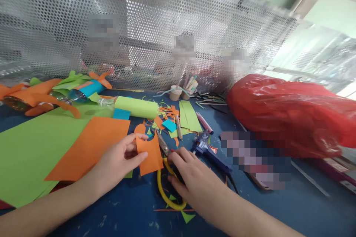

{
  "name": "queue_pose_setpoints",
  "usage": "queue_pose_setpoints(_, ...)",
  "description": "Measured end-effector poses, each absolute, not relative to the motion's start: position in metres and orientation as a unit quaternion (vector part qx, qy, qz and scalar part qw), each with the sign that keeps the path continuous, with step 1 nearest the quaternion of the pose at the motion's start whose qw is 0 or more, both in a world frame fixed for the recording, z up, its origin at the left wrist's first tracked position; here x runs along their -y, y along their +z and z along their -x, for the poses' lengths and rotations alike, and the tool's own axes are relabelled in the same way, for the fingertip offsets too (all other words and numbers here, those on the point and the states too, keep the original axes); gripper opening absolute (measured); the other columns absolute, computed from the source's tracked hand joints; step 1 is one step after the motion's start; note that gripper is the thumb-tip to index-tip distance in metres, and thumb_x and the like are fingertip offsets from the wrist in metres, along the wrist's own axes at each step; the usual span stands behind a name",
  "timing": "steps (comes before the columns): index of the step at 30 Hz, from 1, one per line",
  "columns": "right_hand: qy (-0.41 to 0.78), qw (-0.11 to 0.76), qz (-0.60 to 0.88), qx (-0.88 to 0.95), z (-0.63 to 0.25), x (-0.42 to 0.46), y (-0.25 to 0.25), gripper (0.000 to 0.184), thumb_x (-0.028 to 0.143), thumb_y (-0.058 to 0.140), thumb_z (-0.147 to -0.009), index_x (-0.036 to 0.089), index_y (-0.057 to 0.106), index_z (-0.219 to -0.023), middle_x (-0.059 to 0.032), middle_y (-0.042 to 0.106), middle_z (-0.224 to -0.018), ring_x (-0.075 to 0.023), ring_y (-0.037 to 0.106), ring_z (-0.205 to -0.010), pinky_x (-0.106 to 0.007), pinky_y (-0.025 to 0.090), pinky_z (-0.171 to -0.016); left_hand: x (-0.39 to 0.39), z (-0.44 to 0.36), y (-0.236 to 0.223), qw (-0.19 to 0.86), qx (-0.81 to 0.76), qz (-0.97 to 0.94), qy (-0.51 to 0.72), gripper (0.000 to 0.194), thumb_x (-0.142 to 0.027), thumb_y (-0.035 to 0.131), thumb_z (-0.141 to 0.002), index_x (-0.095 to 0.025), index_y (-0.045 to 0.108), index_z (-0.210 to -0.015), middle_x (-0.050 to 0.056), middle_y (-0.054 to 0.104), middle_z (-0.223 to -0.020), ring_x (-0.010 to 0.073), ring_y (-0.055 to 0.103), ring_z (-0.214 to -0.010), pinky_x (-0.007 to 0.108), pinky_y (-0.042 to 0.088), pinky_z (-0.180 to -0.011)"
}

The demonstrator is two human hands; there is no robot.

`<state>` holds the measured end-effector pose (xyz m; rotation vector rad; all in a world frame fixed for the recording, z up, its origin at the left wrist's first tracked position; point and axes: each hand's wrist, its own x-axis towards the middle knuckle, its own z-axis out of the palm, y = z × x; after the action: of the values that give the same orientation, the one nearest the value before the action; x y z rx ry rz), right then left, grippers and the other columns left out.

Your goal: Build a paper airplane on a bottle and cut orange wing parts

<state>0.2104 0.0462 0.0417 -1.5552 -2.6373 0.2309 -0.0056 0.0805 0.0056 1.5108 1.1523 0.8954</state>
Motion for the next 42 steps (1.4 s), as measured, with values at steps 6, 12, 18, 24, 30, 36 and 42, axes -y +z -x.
queue_pose_setpoints(6,-0.048,0.003,0.523,0.851,-0.208,-0.051,0.033,0.027,0.007,0.052,-0.087,0.013,0.061,-0.112,-0.0137,0.062,-0.105,-0.0283,0.062,-0.089,-0.039,0.053,-0.078,-0.072,0.003,0.003,0.418,-0.466,-0.686,0.371,0.058,-0.023,0.058,-0.084,-0.026,0.036,-0.137,-0.008,0.059,-0.060,0.0166,0.063,-0.056,0.024,0.049,-0.055)
queue_pose_setpoints(12,-0.073,0.003,0.541,0.838,-0.213,-0.059,0.034,0.018,0.013,0.057,-0.089,0.015,0.066,-0.104,-0.0126,0.066,-0.100,-0.0293,0.063,-0.089,-0.039,0.052,-0.076,-0.058,-0.003,0.003,0.328,-0.449,-0.786,0.272,0.020,-0.024,0.049,-0.089,-0.027,0.068,-0.085,0.000,0.072,-0.090,0.0194,0.068,-0.084,0.027,0.053,-0.073)
queue_pose_setpoints(18,-0.055,0.025,0.560,0.826,-0.222,-0.075,0.050,0.017,0.030,0.056,-0.096,0.018,0.067,-0.094,-0.0073,0.070,-0.093,-0.0262,0.063,-0.093,-0.035,0.051,-0.081,-0.050,0.002,-0.002,0.295,-0.459,-0.791,0.276,0.026,-0.032,0.050,-0.091,-0.028,0.074,-0.101,0.005,0.073,-0.094,0.0232,0.068,-0.089,0.031,0.055,-0.078)
queue_pose_setpoints(24,-0.064,0.034,0.594,0.801,-0.227,-0.101,0.055,0.023,0.019,0.056,-0.096,0.009,0.062,-0.115,-0.0154,0.070,-0.099,-0.0302,0.064,-0.099,-0.042,0.049,-0.088,-0.043,0.002,-0.005,0.226,-0.400,-0.845,0.275,0.025,-0.026,0.050,-0.091,-0.029,0.074,-0.099,0.008,0.066,-0.096,0.0262,0.063,-0.096,0.039,0.056,-0.083)
queue_pose_setpoints(30,0.009,0.038,0.611,0.790,-0.227,-0.142,0.037,0.031,0.029,0.060,-0.095,0.017,0.057,-0.123,-0.0094,0.060,-0.123,-0.0242,0.064,-0.101,-0.044,0.055,-0.083,-0.034,0.004,-0.007,0.113,-0.403,-0.868,0.267,0.027,-0.018,0.048,-0.092,-0.030,0.071,-0.101,0.010,0.043,-0.136,0.0332,0.044,-0.128,0.056,0.046,-0.099)
queue_pose_setpoints(36,0.121,0.148,0.621,0.760,-0.233,-0.154,0.045,0.030,0.029,0.060,-0.095,0.017,0.058,-0.122,-0.0092,0.061,-0.123,-0.0240,0.064,-0.101,-0.044,0.055,-0.083,-0.032,0.010,-0.011,0.080,-0.362,-0.898,0.236,0.026,-0.027,0.047,-0.097,-0.026,0.063,-0.117,0.011,0.050,-0.140,0.0323,0.043,-0.132,0.056,0.046,-0.102)
queue_pose_setpoints(42,0.267,0.296,0.538,0.743,-0.223,-0.115,0.070,0.029,0.016,0.034,-0.094,0.015,0.056,-0.112,-0.0037,0.067,-0.084,-0.0160,0.065,-0.078,-0.028,0.052,-0.070,-0.025,0.008,-0.017,0.093,-0.356,-0.884,0.289,0.028,-0.032,0.047,-0.098,-0.026,0.053,-0.124,0.007,0.065,-0.120,0.0283,0.057,-0.117,0.055,0.048,-0.100)
